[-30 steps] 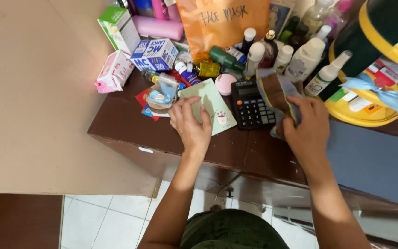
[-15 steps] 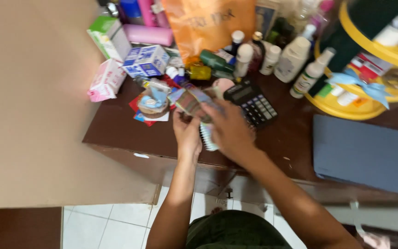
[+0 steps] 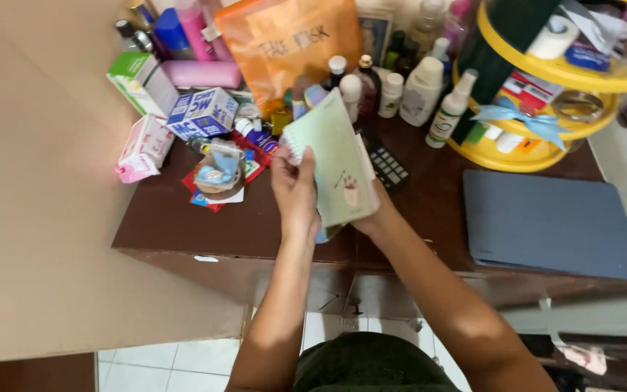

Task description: Arranging and organizing various personal items, including a calculator, notebooks, and small boxes, on a dresser top.

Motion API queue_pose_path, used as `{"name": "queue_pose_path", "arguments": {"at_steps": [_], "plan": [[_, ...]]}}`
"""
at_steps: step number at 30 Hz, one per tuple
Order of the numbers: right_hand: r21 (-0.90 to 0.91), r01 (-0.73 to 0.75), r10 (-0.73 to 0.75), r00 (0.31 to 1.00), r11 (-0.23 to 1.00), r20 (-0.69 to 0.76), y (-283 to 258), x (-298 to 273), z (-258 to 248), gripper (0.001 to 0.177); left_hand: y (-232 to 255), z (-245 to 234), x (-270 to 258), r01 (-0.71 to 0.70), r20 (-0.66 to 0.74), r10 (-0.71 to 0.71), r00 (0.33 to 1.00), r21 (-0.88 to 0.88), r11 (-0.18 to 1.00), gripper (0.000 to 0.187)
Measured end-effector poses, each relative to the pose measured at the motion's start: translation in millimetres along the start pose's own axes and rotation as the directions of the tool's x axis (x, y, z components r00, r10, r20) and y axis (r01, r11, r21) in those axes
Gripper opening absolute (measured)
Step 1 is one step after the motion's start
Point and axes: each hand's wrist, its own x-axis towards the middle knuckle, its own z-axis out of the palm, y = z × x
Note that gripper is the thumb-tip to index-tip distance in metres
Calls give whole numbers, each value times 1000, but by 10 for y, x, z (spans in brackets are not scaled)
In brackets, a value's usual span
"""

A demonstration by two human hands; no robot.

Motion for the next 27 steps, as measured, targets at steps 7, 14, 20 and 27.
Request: {"name": "queue_pose_path", "arguments": {"at_steps": [7, 14, 20, 27], "plan": [[165, 73, -42, 982, 984, -186, -835, -756, -244, 38, -532, -224, 452, 64, -45, -62, 997, 53, 997, 30], [-965, 259, -762, 634, 49, 132, -1553, -1489, -1874, 45, -396, 186, 175, 320, 106, -313, 944, -53, 946, 26], [-823, -180, -655, 704, -539, 275, -902, -929, -2122, 35, -783, 720, -183, 376, 220, -355, 909, -61, 925, 19], [-847, 531, -732, 566, -27, 378, -1429, -1559, -1648, 47, -878, 1019, -578, 191, 218, -276, 936, 347, 918, 36]]}}
